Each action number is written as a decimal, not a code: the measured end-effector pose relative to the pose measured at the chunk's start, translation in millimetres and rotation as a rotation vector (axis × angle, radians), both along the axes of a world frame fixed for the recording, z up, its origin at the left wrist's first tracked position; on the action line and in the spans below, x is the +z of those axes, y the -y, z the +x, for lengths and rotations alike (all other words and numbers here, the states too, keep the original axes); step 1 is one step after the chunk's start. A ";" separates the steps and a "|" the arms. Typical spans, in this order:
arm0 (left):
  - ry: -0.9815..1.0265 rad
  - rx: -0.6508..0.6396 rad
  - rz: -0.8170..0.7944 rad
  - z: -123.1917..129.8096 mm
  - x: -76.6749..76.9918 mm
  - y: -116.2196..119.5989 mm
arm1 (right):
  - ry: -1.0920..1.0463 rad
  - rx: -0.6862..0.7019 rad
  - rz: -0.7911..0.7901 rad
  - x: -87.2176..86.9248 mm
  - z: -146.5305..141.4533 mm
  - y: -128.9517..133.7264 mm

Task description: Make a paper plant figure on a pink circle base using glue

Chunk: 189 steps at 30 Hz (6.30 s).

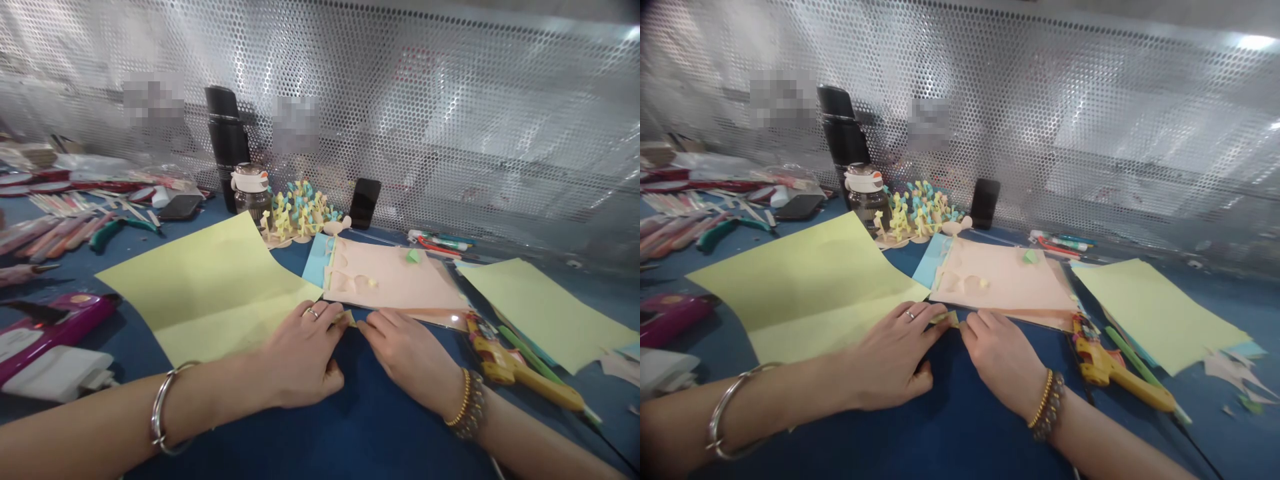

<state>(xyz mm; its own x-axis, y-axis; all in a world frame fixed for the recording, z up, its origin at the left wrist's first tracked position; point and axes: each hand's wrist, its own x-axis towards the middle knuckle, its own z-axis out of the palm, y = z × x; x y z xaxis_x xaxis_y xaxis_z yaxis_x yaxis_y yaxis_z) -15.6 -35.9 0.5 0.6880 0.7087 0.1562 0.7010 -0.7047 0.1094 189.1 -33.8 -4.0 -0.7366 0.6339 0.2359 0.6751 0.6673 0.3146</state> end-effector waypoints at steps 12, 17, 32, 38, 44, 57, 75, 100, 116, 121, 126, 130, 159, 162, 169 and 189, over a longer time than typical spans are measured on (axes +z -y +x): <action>-0.013 -0.005 0.029 3.6 -0.4 1.3 | 0.014 -0.001 -0.002 -1.2 0.3 -2.9; 0.025 -0.012 0.003 2.0 2.0 -2.8 | -0.035 -0.078 -0.029 -3.1 2.9 -6.0; 0.058 0.014 0.059 5.3 -3.3 -19.2 | -0.115 -0.128 -0.017 -5.7 -2.1 -7.8; 0.086 0.027 0.049 4.3 -4.3 -24.9 | -0.172 -0.134 -0.065 -1.6 -6.0 -2.0; 0.124 0.008 0.099 2.9 -5.0 -22.2 | -0.292 -0.161 -0.168 12.1 -4.8 1.9; 0.864 0.097 -0.867 19.3 17.7 -14.0 | -1.106 -0.145 -0.948 43.8 12.8 -2.4; 0.956 0.108 -1.046 32.5 7.0 -10.9 | -1.278 -0.293 -0.807 22.8 11.2 4.3; 1.041 0.137 -1.183 29.1 0.9 -4.6 | -1.231 -0.294 -0.771 19.3 11.3 6.8; 1.217 0.173 -1.209 30.2 0.5 -5.6 | -1.124 -0.218 -0.713 28.0 19.4 8.9; 1.242 0.212 -1.054 29.8 3.3 -8.7 | -1.175 -0.260 -0.498 31.6 30.4 5.1; 1.096 0.198 -0.850 29.8 6.4 -7.8 | -1.154 -0.197 -0.386 27.9 26.4 6.0; 0.966 0.114 -0.760 29.7 3.4 -6.2 | -0.967 -0.102 -0.442 32.3 17.9 11.9; 1.188 0.213 -0.854 29.9 4.5 -7.5 | -1.184 -0.287 -0.778 20.2 9.5 21.9; 1.201 0.212 -0.853 30.1 4.0 -7.9 | -1.175 -0.274 -0.761 18.8 8.9 23.9; 1.290 0.173 -0.898 29.9 0.5 -8.7 | -1.180 -0.298 -0.708 18.0 8.1 25.0; 1.146 0.088 -0.791 29.4 1.7 -7.3 | -1.292 -0.239 -1.054 16.0 5.1 23.9</action>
